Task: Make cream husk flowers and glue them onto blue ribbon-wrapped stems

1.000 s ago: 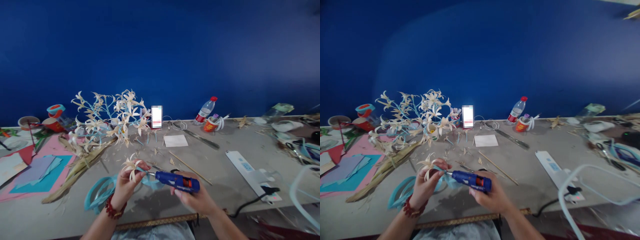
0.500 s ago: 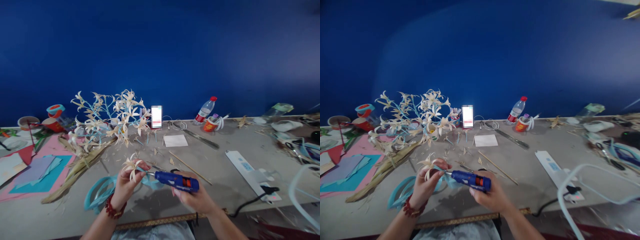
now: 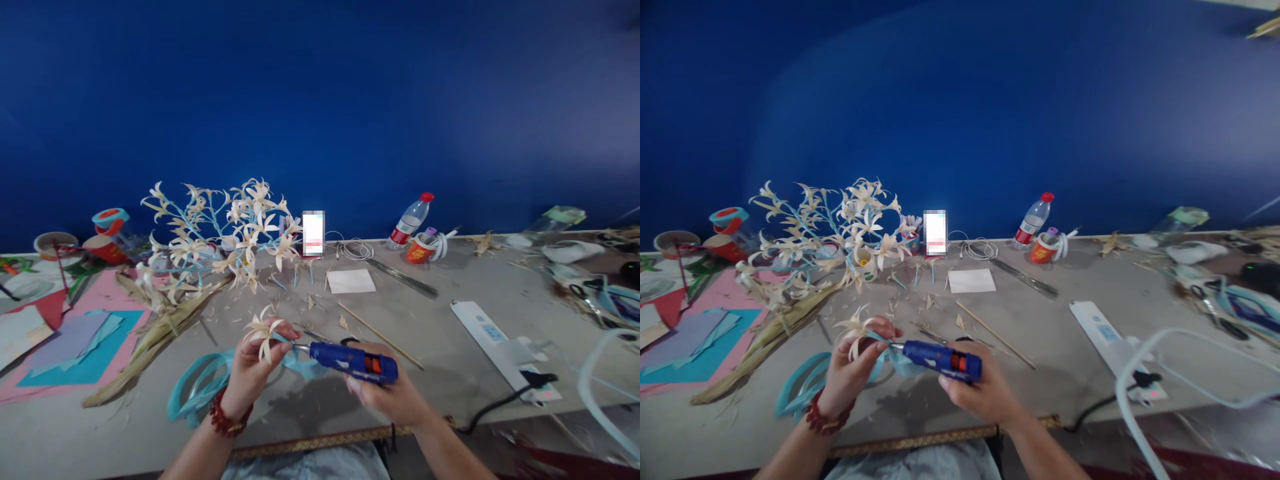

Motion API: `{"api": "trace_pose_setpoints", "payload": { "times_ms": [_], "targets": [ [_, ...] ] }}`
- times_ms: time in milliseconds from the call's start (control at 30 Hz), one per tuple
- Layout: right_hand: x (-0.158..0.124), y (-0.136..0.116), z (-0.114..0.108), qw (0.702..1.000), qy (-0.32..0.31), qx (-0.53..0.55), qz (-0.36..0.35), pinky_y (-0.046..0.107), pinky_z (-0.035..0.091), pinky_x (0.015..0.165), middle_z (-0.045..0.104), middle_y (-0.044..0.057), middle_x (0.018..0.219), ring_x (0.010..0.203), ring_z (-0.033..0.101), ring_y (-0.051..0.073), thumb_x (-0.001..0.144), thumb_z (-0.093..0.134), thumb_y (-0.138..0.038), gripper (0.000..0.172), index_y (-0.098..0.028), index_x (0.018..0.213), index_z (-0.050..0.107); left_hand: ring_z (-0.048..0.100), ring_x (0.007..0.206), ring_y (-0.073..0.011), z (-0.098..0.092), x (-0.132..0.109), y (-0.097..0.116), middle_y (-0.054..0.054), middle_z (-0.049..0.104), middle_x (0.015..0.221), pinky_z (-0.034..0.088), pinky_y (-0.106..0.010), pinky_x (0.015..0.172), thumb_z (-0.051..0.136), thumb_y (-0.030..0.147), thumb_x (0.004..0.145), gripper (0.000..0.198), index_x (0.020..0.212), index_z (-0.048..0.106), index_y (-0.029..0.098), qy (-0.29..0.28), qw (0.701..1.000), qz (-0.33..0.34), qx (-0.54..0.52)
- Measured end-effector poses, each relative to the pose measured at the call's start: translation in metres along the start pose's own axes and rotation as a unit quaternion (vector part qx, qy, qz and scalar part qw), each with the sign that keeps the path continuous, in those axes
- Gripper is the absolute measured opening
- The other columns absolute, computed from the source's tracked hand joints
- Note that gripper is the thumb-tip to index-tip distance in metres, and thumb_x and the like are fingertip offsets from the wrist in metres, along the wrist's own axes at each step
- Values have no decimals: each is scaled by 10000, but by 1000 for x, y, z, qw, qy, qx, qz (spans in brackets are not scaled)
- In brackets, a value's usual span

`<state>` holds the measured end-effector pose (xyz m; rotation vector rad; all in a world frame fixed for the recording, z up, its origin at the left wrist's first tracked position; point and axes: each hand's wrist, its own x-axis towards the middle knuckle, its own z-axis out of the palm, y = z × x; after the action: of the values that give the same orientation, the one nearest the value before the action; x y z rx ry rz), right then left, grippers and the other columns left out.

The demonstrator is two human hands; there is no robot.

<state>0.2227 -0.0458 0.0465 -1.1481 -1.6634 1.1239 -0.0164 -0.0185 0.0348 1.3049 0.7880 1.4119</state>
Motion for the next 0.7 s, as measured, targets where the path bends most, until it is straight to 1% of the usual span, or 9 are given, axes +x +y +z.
{"api": "trace_pose_setpoints", "payload": {
  "times_ms": [67, 200, 267, 400, 467, 600, 700],
  "targets": [
    [0, 2, 1, 1000, 7, -20, -11, 269, 487, 554, 639, 19, 632, 574, 582, 171, 686, 610, -224, 146, -182, 822, 642, 635, 887, -237, 0, 0, 0, -59, 638, 886, 515, -366, 799, 663, 194, 809, 68, 829, 728, 197, 5, 1000, 0, -6],
    [-1, 7, 1, 996, 46, -66, -44, 311, 508, 634, 663, 36, 717, 667, 610, 204, 666, 630, -207, 223, -198, 889, 647, 634, 889, -247, 0, 0, 0, -68, 643, 885, 515, -377, 804, 669, 214, 805, 70, 826, 733, 193, 9, 1000, -3, -3],
    [-1, 6, 0, 995, 47, -72, -58, 314, 509, 638, 655, 36, 700, 659, 605, 205, 670, 634, -212, 181, -204, 850, 648, 633, 897, -248, 0, 0, 1, -63, 640, 887, 511, -383, 814, 665, 205, 808, 74, 834, 733, 203, 7, 1000, -2, -9],
    [3, -2, -2, 996, 4, -76, -54, 295, 501, 600, 610, 20, 596, 582, 571, 184, 694, 609, -211, 24, -208, 712, 624, 632, 903, -249, 0, 1, 0, -64, 635, 891, 508, -383, 818, 659, 196, 812, 79, 842, 732, 204, 1, 1000, -2, -13],
    [3, -5, -3, 995, 2, -81, -56, 299, 506, 607, 616, 23, 603, 586, 575, 185, 691, 608, -215, 17, -207, 693, 622, 632, 903, -248, 0, 1, 0, -65, 632, 897, 508, -379, 816, 660, 191, 811, 80, 845, 732, 201, 2, 1000, -1, -16],
    [1, 0, -1, 994, 30, -85, -56, 324, 521, 640, 652, 41, 675, 642, 609, 209, 688, 618, -236, 104, -201, 779, 654, 628, 915, -244, -1, 0, -1, -66, 633, 900, 505, -373, 824, 654, 183, 814, 92, 857, 733, 203, 6, 1000, -3, -26],
    [-3, 8, 0, 992, 66, -86, -62, 347, 533, 670, 683, 70, 786, 715, 634, 234, 675, 636, -246, 210, -195, 876, 670, 624, 918, -242, -2, 0, 0, -66, 639, 897, 505, -374, 832, 654, 193, 814, 92, 857, 735, 206, 9, 1000, -4, -23]
  ]
}}
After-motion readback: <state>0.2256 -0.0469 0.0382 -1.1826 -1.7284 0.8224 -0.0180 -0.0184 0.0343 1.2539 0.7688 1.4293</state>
